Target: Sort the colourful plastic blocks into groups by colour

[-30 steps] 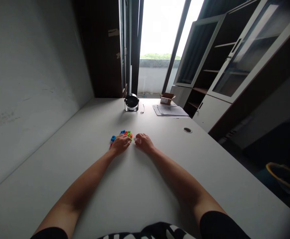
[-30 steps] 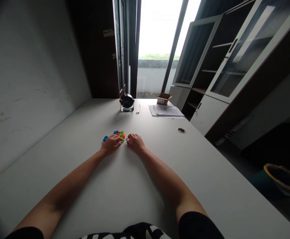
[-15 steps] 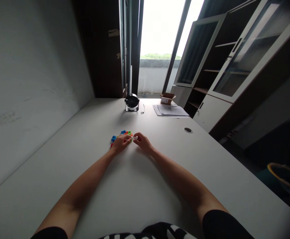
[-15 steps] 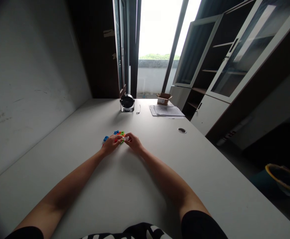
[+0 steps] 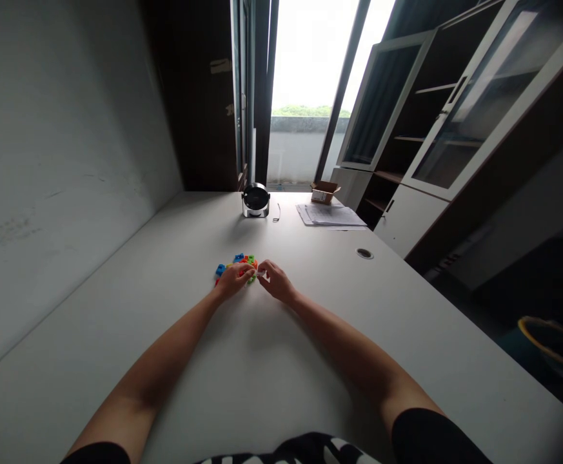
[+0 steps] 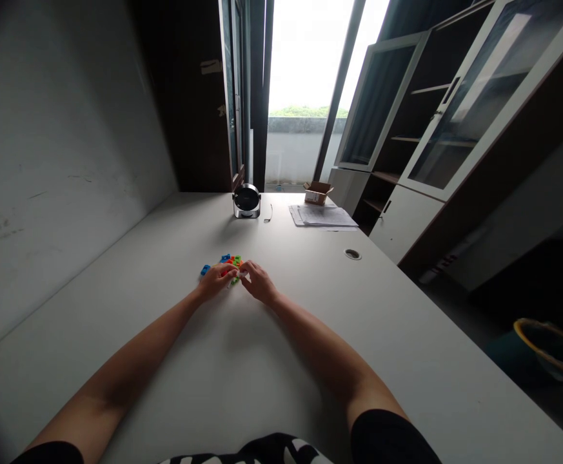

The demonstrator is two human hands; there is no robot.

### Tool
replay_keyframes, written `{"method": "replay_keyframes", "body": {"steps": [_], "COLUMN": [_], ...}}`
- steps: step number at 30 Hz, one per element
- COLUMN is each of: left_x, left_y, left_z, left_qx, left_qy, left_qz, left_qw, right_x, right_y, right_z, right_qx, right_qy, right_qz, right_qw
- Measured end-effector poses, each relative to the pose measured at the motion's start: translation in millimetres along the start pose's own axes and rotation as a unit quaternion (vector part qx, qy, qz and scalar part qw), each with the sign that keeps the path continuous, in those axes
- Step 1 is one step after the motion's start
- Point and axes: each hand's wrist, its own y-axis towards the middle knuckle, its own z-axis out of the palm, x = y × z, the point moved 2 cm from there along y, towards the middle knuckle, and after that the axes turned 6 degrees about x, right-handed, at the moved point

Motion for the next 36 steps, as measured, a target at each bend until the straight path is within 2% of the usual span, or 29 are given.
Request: {"method": "replay_keyframes", "body": {"steps": [10,26,36], "left_x": [0.4,0.8,-2.2], "left_y": [-0.6,-1.8,-2.7], "left_z": [2.5,1.6,1.8], "left_qx": [-0.014,-0.033,-0.046], "left_qy": [-0.039,-0.079,-0.084], "left_qz": [0.028,-0.024,-0.018], "left_qw": [0.999,0.996,0.995], "right_x": [3.9,-1.6,-8.2], "right_y": [-1.9,-5.5,-3.3], "right_z": [-4.1,-5.5,-5.4], "right_qx": [0.033,0.029,0.015], "right_qy": [-0.038,-0.015,0.036], "right_qz": [-0.02,0.028,0.082], "right_qw": [0.999,0.999,0.996]}}
